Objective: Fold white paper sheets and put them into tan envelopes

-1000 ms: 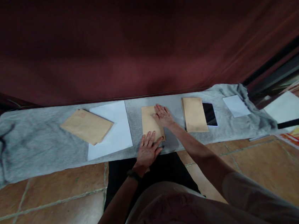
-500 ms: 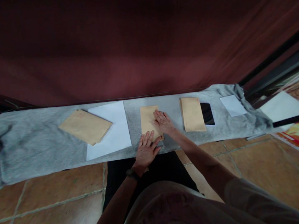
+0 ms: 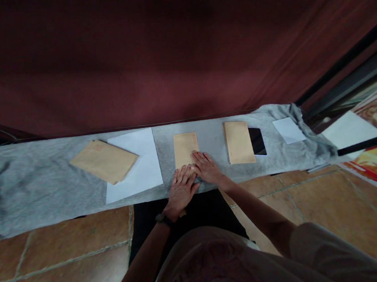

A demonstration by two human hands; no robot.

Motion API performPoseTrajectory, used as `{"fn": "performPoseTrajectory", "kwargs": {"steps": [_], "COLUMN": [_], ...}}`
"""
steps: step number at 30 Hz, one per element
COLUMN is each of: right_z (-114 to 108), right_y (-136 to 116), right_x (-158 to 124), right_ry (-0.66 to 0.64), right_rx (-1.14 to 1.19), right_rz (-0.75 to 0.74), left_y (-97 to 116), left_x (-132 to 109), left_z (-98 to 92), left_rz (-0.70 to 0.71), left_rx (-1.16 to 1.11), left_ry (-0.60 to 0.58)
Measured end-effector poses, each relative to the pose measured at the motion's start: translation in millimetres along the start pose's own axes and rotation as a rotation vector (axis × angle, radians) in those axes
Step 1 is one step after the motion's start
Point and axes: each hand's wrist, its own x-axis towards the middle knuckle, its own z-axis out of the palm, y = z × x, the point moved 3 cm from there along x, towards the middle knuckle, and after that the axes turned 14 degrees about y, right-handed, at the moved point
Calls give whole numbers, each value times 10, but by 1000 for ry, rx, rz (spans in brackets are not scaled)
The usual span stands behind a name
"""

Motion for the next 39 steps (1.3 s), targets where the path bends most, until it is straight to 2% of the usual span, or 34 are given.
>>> {"fn": "performPoseTrajectory", "kwargs": {"steps": [9,17,21,29,39], "right_z": [-158,-283,-317,-350,-336], "right_y": [-140,-177,-191,-181,-150], "right_x": [-334,-521,-569,-595,-573], "right_ry": [26,-3,-7,99,56], "right_rx": [5,50,92,219,276], "right_rz": [-150,-208,-217,-119,-63], "left_y": [20,-10,-1,-94,-224], "left_x": [-14,53,221,717,1217], "left_z": [33,72,141,386,564], "left_rz": [-71,-126,-138,-152,-191], "left_rx": [-8,-35,-9,-3,-14], "left_ry": [26,-36,-35,-19,-23]}}
